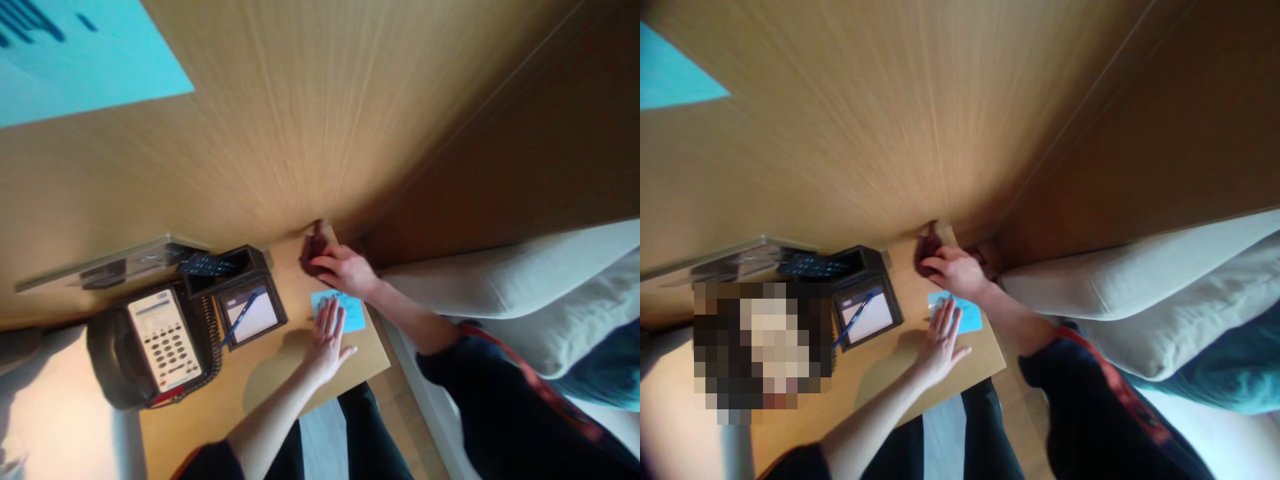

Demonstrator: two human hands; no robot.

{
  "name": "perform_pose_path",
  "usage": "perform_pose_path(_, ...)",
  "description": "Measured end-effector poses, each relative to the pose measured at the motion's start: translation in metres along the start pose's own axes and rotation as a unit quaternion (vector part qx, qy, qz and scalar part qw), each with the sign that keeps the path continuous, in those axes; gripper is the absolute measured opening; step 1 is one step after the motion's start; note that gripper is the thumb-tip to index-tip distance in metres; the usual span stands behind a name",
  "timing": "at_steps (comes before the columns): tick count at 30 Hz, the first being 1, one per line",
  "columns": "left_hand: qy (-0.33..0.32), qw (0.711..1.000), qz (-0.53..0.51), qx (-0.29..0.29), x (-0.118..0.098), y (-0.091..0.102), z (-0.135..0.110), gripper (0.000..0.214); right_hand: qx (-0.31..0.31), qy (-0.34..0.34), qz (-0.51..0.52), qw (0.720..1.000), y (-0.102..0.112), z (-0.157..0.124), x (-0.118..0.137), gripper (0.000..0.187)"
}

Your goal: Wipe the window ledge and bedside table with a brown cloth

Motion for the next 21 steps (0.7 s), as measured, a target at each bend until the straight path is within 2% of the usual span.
perform_pose_path(1,-0.002,1.000,0.012,0.007,-0.004,-0.005,-0.022,0.096,0.039,0.041,-0.013,0.998,-0.021,0.028,0.004,0.035)
perform_pose_path(2,0.005,1.000,0.023,0.004,-0.003,-0.007,-0.036,0.097,0.060,0.068,-0.026,0.996,-0.038,0.043,0.001,0.035)
perform_pose_path(3,0.020,0.999,0.032,-0.008,0.004,-0.004,-0.040,0.096,0.062,0.080,-0.025,0.995,-0.051,0.047,-0.010,0.033)
perform_pose_path(4,0.038,0.998,0.040,-0.024,0.015,0.002,-0.032,0.093,0.027,0.056,-0.017,0.998,-0.057,0.039,-0.030,0.033)
perform_pose_path(6,0.066,0.995,0.048,-0.055,0.047,0.019,0.006,0.085,-0.093,-0.074,0.029,0.993,-0.057,-0.005,-0.090,0.034)
perform_pose_path(7,0.073,0.994,0.050,-0.066,0.062,0.027,0.030,0.083,-0.155,-0.161,0.064,0.973,-0.055,-0.034,-0.123,0.033)
perform_pose_path(8,0.078,0.993,0.051,-0.074,0.076,0.034,0.054,0.082,-0.166,-0.221,0.089,0.957,-0.058,-0.059,-0.151,0.031)
perform_pose_path(9,0.083,0.992,0.053,-0.082,0.088,0.039,0.074,0.081,-0.164,-0.249,0.102,0.949,-0.064,-0.074,-0.171,0.029)
perform_pose_path(11,0.096,0.988,0.061,-0.104,0.101,0.047,0.098,0.082,-0.134,-0.241,0.139,0.951,-0.083,-0.074,-0.190,0.025)
perform_pose_path(14,0.105,0.985,0.067,-0.120,0.099,0.049,0.097,0.082,-0.110,-0.198,0.220,0.949,-0.125,-0.040,-0.179,0.038)
perform_pose_path(16,0.105,0.985,0.058,-0.121,0.094,0.048,0.089,0.082,-0.102,-0.213,0.297,0.925,-0.150,-0.046,-0.158,0.049)
perform_pose_path(17,0.107,0.986,0.052,-0.121,0.093,0.048,0.087,0.082,-0.092,-0.219,0.331,0.913,-0.160,-0.068,-0.144,0.050)
perform_pose_path(18,0.107,0.986,0.044,-0.121,0.093,0.047,0.088,0.082,-0.078,-0.219,0.364,0.902,-0.167,-0.101,-0.127,0.049)
perform_pose_path(19,0.107,0.986,0.034,-0.120,0.093,0.046,0.090,0.082,-0.059,-0.207,0.374,0.902,-0.171,-0.145,-0.107,0.042)
perform_pose_path(21,0.102,0.988,0.008,-0.119,0.090,0.045,0.098,0.082,-0.036,-0.218,0.365,0.905,-0.175,-0.254,-0.061,0.029)
Point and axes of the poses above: each hand's wrist, its own z-axis towards the middle knuckle, its own y-axis out of the back of the hand, x = y × z, the point moved 5 cm from there along z, towards the middle knuckle, and after that the axes turned 8 degrees about y, right-handed, at the moved point
